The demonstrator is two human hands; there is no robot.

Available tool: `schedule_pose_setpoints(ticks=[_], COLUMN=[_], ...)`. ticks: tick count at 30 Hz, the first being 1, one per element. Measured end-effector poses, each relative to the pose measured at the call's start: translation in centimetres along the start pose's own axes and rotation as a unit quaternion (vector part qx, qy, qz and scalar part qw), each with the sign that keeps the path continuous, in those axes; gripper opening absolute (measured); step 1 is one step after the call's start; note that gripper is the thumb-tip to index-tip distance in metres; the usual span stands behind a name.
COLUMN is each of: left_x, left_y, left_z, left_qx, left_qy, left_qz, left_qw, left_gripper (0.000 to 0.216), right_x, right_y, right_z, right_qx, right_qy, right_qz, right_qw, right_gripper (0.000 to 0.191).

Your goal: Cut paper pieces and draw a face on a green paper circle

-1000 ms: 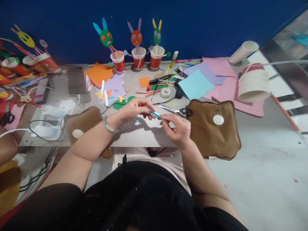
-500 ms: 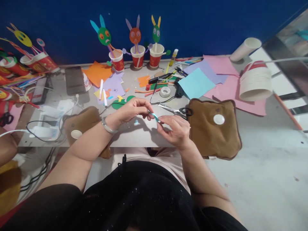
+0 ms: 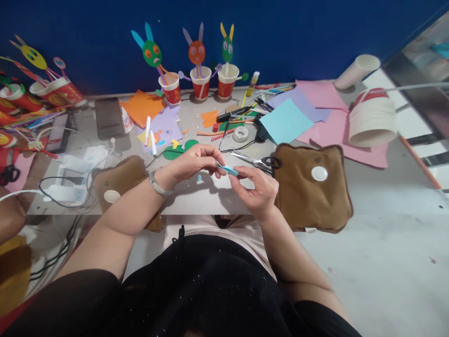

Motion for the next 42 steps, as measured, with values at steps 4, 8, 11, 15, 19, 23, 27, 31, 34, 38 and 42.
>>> schedule_pose_setpoints(ticks=[4,8,11,15,19,23,27,31,34,38,42], left_x=[0.0,-0.6,-0.3,0.6,0.1,-0.3,-0.1,-0.1,0.0,0.1,0.1], left_y=[0.3,0.6,0.6,0.7,1.0,0.9,0.8,0.8,0.9,0.8,0.8], left_z=[-0.4,0.1,0.4,0.5,0.5,0.7,0.7,0.7,0.6,0.5,0.6], left_qx=[-0.012,0.022,0.051,0.091,0.126,0.137,0.121,0.118,0.116,0.114,0.124], left_qy=[-0.029,-0.061,-0.053,-0.026,0.004,0.017,0.025,0.014,0.012,0.012,0.014], left_qz=[-0.001,0.027,0.008,-0.024,0.015,0.039,0.028,0.019,0.008,0.000,-0.001], left_qw=[0.999,0.998,0.997,0.995,0.992,0.990,0.992,0.993,0.993,0.993,0.992], left_gripper=[0.010,0.024,0.030,0.050,0.057,0.058,0.057,0.061,0.063,0.063,0.059], right_x=[0.0,0.4,1.2,2.4,3.2,3.1,2.4,1.2,0.9,0.6,0.7], right_y=[-0.3,-0.3,-0.2,-0.2,-0.3,0.0,0.2,-0.2,-0.3,0.2,0.9], right_z=[0.3,1.2,2.1,2.9,3.2,2.9,1.8,1.5,1.8,2.0,2.1], right_qx=[0.046,0.119,0.171,0.218,0.239,0.230,0.175,0.118,0.091,0.080,0.094], right_qy=[0.062,0.147,0.202,0.247,0.285,0.270,0.251,0.185,0.139,0.163,0.224], right_qz=[0.015,0.045,0.051,0.035,0.029,0.034,0.045,0.078,0.076,0.081,0.081], right_qw=[0.997,0.981,0.963,0.943,0.928,0.934,0.951,0.972,0.983,0.980,0.967], right_gripper=[0.007,0.024,0.039,0.045,0.048,0.049,0.050,0.045,0.035,0.031,0.033])
Point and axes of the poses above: each hand's wrist, its own y-axis towards the middle knuckle, its own x-axis out of the palm, z = x × y, the point moved 9 cm from there along y, towards the middle knuckle
